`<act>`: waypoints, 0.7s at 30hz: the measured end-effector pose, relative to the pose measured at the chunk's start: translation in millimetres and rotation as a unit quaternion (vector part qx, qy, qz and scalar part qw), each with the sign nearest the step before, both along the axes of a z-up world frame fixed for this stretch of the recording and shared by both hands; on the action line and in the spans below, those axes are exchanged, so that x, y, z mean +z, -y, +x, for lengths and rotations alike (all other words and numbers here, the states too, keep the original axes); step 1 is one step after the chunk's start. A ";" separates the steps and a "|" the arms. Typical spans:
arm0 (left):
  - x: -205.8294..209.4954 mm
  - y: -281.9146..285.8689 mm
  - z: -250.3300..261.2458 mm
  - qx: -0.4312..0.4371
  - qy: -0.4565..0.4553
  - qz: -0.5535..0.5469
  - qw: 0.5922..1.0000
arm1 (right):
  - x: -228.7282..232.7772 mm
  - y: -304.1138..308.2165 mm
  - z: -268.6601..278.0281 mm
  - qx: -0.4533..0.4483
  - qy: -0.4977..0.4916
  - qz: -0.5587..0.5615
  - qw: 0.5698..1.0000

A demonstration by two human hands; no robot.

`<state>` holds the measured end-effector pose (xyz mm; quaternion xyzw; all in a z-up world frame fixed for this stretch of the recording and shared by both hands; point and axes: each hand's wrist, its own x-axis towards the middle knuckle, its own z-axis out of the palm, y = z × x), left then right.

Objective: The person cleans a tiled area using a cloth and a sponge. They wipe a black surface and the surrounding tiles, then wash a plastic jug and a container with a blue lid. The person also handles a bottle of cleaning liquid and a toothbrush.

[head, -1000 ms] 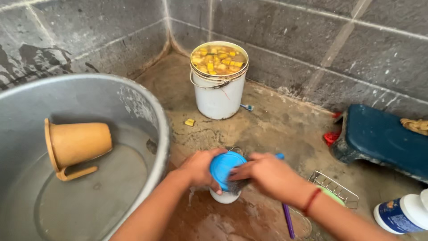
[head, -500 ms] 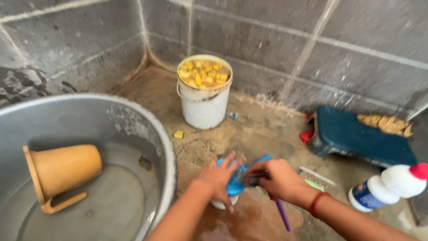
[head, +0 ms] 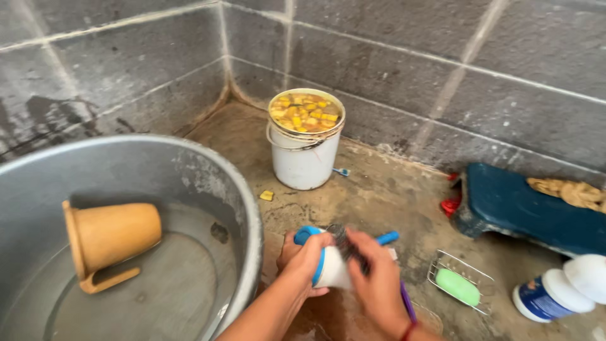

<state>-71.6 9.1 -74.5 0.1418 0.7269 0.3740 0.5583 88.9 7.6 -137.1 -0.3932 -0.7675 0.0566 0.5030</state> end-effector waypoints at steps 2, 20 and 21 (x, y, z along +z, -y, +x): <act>9.6 6.0 0.9 -0.009 -0.077 0.007 0.997 | 20.0 -35.6 -3.5 -0.079 0.009 -0.245 0.966; 41.3 12.8 22.6 -0.263 -0.340 0.077 0.900 | -2.7 -30.4 10.7 -0.107 -0.227 -0.390 0.886; 43.6 9.9 23.7 -0.255 -0.358 0.105 0.892 | -4.5 -24.0 12.8 -0.080 -0.239 -0.363 0.897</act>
